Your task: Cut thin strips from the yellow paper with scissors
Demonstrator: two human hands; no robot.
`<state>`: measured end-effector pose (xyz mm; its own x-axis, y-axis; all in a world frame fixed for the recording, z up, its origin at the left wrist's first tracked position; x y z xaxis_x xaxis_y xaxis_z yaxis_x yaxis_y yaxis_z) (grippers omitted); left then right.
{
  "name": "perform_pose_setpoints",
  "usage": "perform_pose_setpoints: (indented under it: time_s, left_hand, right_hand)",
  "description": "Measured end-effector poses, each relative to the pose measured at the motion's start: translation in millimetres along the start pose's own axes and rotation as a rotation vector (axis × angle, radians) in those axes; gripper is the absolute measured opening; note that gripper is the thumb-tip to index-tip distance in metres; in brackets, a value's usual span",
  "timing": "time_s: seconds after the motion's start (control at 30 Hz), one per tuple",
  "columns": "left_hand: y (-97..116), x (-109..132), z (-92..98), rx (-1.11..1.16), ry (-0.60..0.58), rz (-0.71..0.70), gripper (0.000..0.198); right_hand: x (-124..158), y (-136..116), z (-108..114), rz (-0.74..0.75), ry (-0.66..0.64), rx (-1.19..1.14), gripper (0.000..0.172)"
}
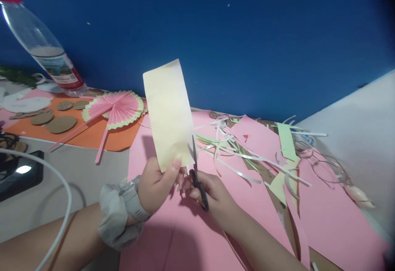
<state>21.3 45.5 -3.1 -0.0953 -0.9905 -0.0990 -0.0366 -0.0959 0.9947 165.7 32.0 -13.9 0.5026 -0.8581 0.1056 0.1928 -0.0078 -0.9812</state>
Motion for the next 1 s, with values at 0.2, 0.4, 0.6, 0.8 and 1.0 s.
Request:
perform_pose_setpoints:
  time_s: [0.2,0.4,0.6,0.8,1.0]
  left_hand:
    - [0.1,1.3,0.0,0.0,0.004,0.012,0.048]
    - [-1.6,0.4,-0.4,0.002,0.008,0.007,0.051]
    - [-2.4,1.7,-1.1,0.016,0.008,0.035,0.052]
    - [-3.6,2.6,-0.6,0.027,0.021,0.058,0.05]
    - [-5.9,2.1,-1.3,0.056,0.012,0.063,0.049]
  right_hand:
    - [0.7,0.3,-0.6,-0.026,0.01,-0.001,0.033]
    - [1.3,0.7,-2.3,-0.046,0.037,-0.021,0.027]
    - [1.2,-0.2,-2.3,-0.052,0.044,-0.022,0.025]
    - [2.3,2.6,-4.4,-0.04,0.058,-0.054,0.023]
    - [2.0,1.8,-3.4,-0.072,0.055,-0.037,0.02]
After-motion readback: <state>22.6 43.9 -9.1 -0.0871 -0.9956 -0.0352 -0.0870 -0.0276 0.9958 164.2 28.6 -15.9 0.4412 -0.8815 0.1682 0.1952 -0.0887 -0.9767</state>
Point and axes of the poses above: each hand's wrist, its own x-axis away from the middle knuckle, its own z-axis out of the back of the hand, y = z × x, the point moved 4 cm from there along -x, towards the middle knuckle
